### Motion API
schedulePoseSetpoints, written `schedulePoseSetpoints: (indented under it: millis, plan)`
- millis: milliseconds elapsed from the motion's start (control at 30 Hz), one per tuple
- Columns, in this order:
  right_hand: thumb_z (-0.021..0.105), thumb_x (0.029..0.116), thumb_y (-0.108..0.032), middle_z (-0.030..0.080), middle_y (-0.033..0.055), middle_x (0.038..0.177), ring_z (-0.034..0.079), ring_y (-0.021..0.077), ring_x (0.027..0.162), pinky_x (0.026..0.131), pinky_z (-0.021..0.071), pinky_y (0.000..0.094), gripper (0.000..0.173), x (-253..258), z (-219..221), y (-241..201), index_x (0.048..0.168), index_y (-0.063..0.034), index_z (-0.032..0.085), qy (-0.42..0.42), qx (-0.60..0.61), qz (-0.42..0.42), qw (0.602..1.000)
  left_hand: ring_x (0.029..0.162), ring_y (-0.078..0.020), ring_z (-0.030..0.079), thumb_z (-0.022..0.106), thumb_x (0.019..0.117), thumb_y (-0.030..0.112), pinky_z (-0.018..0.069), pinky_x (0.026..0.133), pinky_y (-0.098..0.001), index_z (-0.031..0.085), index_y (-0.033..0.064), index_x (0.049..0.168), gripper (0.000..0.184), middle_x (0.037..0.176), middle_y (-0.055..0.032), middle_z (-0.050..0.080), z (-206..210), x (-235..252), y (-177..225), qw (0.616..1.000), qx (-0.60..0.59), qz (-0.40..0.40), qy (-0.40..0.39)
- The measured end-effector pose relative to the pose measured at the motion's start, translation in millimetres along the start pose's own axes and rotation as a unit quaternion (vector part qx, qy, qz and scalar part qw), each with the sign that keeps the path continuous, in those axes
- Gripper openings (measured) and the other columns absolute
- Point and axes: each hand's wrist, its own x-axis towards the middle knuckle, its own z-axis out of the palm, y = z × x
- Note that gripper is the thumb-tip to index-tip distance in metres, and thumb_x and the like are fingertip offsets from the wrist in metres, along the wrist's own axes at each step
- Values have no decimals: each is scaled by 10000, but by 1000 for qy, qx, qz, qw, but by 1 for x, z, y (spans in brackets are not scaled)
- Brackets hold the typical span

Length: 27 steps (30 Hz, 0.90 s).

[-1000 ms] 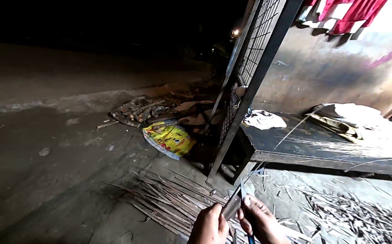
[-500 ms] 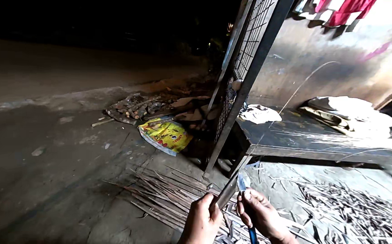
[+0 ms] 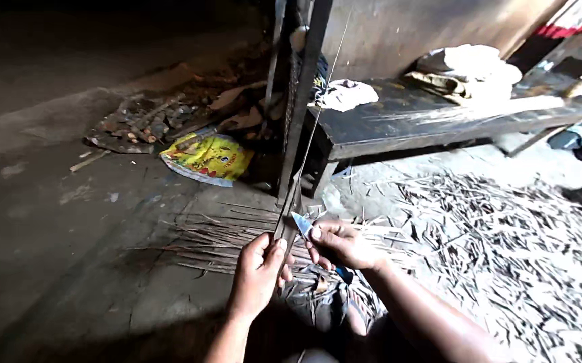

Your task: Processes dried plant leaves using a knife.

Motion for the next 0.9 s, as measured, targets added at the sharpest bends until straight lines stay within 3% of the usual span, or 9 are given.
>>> schedulePoseSetpoints:
  millis: [400,900]
  plan:
    - [476,1099,-247,655,8,676,573,36,498,442,460,198,333,-6,0,-8,917,-25,646,-126,-28,22,991,454,-64,560,575,1015,61,478,406,-189,700,10,929,160,703,-50,685,7,-3,-6,995,-51,8,-80]
    - [481,1097,-290,653,-15,694,559,33,518,456,438,199,329,-6,-48,-8,900,-73,633,-47,-67,-33,996,440,-58,534,526,1054,103,454,393,-182,685,8,920,228,703,-55,673,1,-3,-4,990,-51,-18,-127]
